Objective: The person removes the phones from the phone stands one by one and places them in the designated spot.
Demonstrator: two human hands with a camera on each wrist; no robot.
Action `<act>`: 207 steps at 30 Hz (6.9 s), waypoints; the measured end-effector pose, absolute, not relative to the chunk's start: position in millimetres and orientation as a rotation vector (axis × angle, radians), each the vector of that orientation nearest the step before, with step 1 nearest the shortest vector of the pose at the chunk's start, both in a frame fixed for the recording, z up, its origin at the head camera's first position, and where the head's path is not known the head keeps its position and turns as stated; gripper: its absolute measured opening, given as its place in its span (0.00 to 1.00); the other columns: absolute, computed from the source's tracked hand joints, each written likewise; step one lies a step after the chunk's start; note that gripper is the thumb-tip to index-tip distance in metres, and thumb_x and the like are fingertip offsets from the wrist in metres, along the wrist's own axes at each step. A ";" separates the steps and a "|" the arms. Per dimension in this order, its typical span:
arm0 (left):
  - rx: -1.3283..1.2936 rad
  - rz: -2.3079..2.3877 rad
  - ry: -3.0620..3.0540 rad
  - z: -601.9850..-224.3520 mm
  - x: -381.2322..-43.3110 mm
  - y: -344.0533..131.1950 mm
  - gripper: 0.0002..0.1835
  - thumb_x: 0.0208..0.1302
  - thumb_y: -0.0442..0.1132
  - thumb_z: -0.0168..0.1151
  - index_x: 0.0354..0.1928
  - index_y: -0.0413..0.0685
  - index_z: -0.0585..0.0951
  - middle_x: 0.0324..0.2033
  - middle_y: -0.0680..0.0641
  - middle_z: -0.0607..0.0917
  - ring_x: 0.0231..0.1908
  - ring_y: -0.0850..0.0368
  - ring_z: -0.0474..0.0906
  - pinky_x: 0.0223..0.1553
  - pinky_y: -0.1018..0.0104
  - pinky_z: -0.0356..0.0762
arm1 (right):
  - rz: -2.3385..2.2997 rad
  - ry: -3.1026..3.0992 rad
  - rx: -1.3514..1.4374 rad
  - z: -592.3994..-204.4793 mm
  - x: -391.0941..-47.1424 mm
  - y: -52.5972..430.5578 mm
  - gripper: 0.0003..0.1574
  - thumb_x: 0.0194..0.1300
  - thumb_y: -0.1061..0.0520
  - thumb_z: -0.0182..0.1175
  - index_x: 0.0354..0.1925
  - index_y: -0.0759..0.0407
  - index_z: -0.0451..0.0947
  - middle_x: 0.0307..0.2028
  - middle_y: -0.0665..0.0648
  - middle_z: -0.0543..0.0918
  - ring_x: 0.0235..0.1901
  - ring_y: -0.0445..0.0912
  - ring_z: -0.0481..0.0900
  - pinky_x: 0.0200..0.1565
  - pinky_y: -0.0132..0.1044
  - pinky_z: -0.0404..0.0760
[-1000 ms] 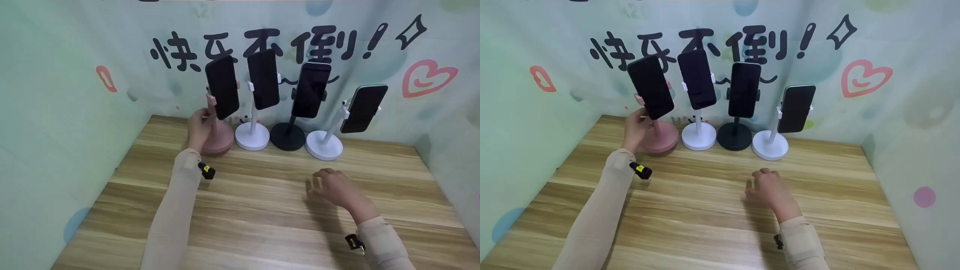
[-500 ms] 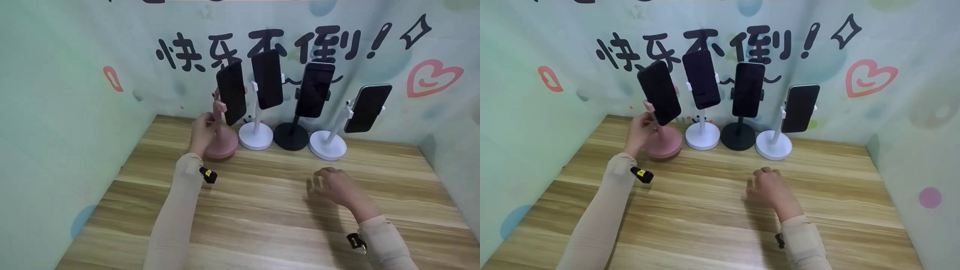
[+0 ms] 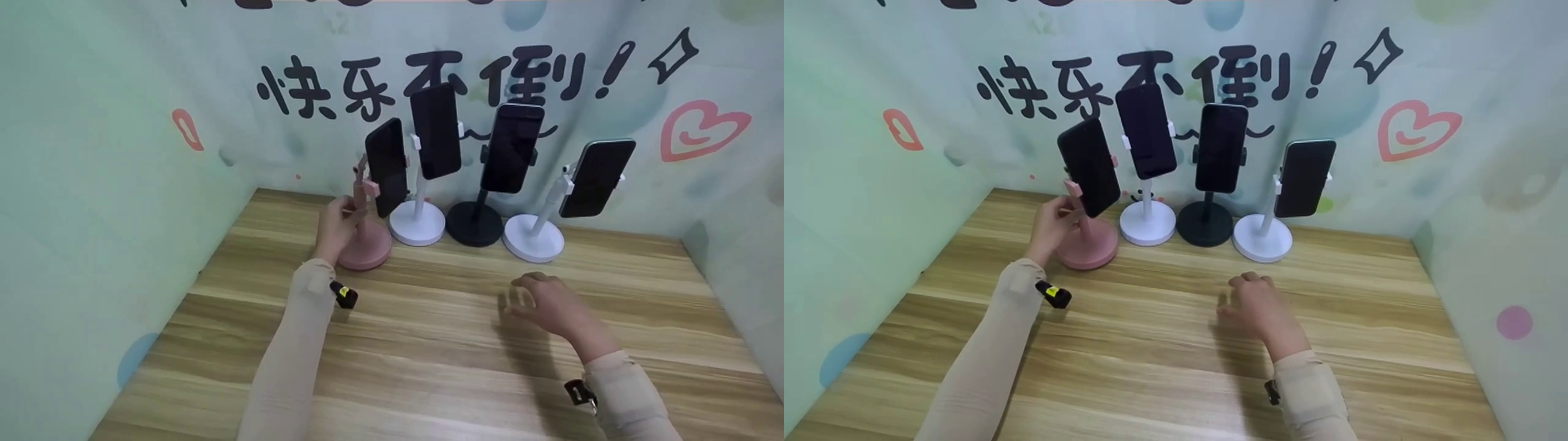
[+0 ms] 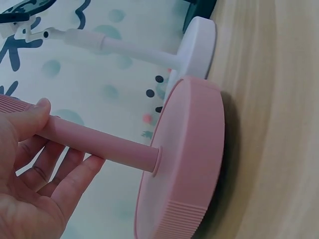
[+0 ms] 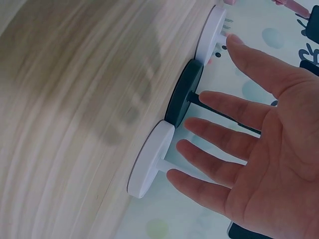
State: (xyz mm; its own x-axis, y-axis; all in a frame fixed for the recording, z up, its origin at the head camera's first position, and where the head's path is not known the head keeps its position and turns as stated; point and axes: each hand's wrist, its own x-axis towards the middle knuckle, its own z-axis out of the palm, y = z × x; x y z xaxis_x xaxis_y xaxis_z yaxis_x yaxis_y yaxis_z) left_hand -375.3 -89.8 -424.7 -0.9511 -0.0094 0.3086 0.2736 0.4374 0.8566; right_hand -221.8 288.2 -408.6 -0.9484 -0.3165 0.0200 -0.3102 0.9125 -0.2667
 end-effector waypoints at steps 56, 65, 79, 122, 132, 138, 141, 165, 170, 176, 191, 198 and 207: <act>-0.399 -1.726 -2.454 -379.8 -313.2 -100.8 0.18 0.69 0.32 0.61 0.59 0.36 0.77 0.58 0.37 0.82 0.59 0.44 0.80 0.63 0.58 0.78 | -0.515 3.080 -0.592 -408.5 -228.0 252.8 0.34 0.63 0.56 0.67 0.64 0.66 0.72 0.60 0.70 0.78 0.61 0.67 0.75 0.62 0.61 0.73; -0.452 -1.724 -2.382 -367.4 -304.6 -94.4 0.22 0.67 0.36 0.65 0.61 0.40 0.75 0.56 0.40 0.83 0.58 0.48 0.80 0.61 0.60 0.79 | -0.511 3.083 -0.617 -409.5 -229.6 246.4 0.34 0.64 0.54 0.67 0.64 0.66 0.72 0.60 0.70 0.78 0.61 0.66 0.75 0.63 0.60 0.73; -0.457 -1.495 -2.387 -352.7 -294.8 -81.6 0.24 0.64 0.39 0.68 0.59 0.39 0.75 0.52 0.42 0.85 0.55 0.50 0.83 0.58 0.63 0.81 | -0.483 3.074 -0.607 -406.8 -233.6 232.9 0.34 0.64 0.55 0.67 0.65 0.64 0.71 0.62 0.69 0.77 0.62 0.65 0.74 0.63 0.60 0.74; -0.221 -1.240 -2.554 -325.1 -297.4 -59.8 0.24 0.68 0.48 0.65 0.61 0.47 0.73 0.45 0.47 0.88 0.44 0.54 0.84 0.49 0.63 0.83 | -0.549 3.199 -0.675 -390.6 -242.1 201.8 0.42 0.61 0.45 0.70 0.68 0.61 0.70 0.63 0.66 0.77 0.62 0.62 0.76 0.61 0.57 0.77; -0.242 -1.160 -2.552 -323.8 -297.7 -59.2 0.23 0.68 0.48 0.64 0.60 0.46 0.74 0.41 0.47 0.88 0.40 0.54 0.82 0.45 0.61 0.80 | -0.518 3.236 -0.699 -385.7 -244.1 197.6 0.40 0.62 0.46 0.70 0.67 0.60 0.71 0.61 0.65 0.79 0.62 0.62 0.76 0.62 0.57 0.76; -0.242 -1.156 -2.546 -324.7 -298.1 -58.8 0.23 0.68 0.48 0.64 0.59 0.46 0.74 0.42 0.47 0.88 0.41 0.53 0.83 0.45 0.61 0.81 | -0.524 3.229 -0.688 -383.8 -244.7 195.6 0.40 0.62 0.46 0.70 0.67 0.59 0.71 0.61 0.65 0.78 0.61 0.63 0.76 0.63 0.57 0.75; -0.233 -1.163 -2.546 -325.4 -298.4 -59.0 0.22 0.68 0.48 0.64 0.59 0.46 0.74 0.43 0.47 0.88 0.41 0.54 0.83 0.46 0.61 0.82 | -0.530 3.233 -0.690 -382.6 -245.1 194.5 0.40 0.62 0.46 0.70 0.67 0.59 0.71 0.62 0.64 0.78 0.61 0.62 0.77 0.63 0.57 0.75; -0.221 -1.197 -2.507 -327.9 -297.1 -64.0 0.20 0.68 0.46 0.65 0.57 0.46 0.77 0.45 0.47 0.90 0.46 0.55 0.87 0.52 0.62 0.83 | -0.595 3.239 -0.683 -375.8 -249.3 183.3 0.39 0.63 0.44 0.69 0.67 0.57 0.72 0.63 0.62 0.78 0.62 0.60 0.76 0.64 0.55 0.75; -0.209 -1.195 -2.535 -326.9 -297.8 -62.9 0.20 0.68 0.47 0.65 0.57 0.47 0.76 0.45 0.47 0.90 0.47 0.55 0.86 0.52 0.62 0.83 | -0.593 3.230 -0.660 -373.4 -251.1 178.9 0.39 0.64 0.44 0.68 0.67 0.58 0.71 0.64 0.62 0.77 0.64 0.60 0.75 0.65 0.55 0.74; -0.198 -1.178 -2.550 -325.4 -298.0 -61.7 0.22 0.68 0.48 0.64 0.60 0.48 0.76 0.44 0.48 0.89 0.45 0.55 0.85 0.50 0.62 0.83 | -0.646 3.218 -0.646 -374.1 -253.9 171.7 0.39 0.65 0.44 0.67 0.68 0.57 0.70 0.66 0.62 0.74 0.66 0.59 0.73 0.66 0.56 0.73; -0.228 -1.062 -2.536 -326.7 -296.5 -58.8 0.20 0.72 0.50 0.59 0.57 0.46 0.75 0.40 0.47 0.89 0.39 0.52 0.84 0.45 0.57 0.82 | -0.779 3.257 -0.651 -371.5 -261.1 153.1 0.39 0.65 0.44 0.67 0.69 0.58 0.69 0.70 0.62 0.70 0.68 0.58 0.70 0.68 0.54 0.72; -0.223 -1.040 -2.539 -325.6 -297.0 -57.4 0.19 0.72 0.49 0.59 0.56 0.45 0.75 0.40 0.46 0.89 0.40 0.50 0.85 0.45 0.55 0.82 | -0.824 3.263 -0.655 -365.0 -265.8 141.7 0.40 0.66 0.44 0.66 0.70 0.56 0.68 0.72 0.58 0.67 0.70 0.55 0.68 0.70 0.51 0.70; -0.214 -1.041 -2.548 -326.0 -296.6 -57.5 0.18 0.72 0.49 0.58 0.54 0.44 0.75 0.40 0.45 0.88 0.41 0.50 0.85 0.45 0.56 0.83 | -0.925 3.267 -0.645 -363.8 -272.1 130.0 0.42 0.66 0.45 0.66 0.71 0.59 0.65 0.70 0.61 0.70 0.69 0.56 0.69 0.70 0.51 0.69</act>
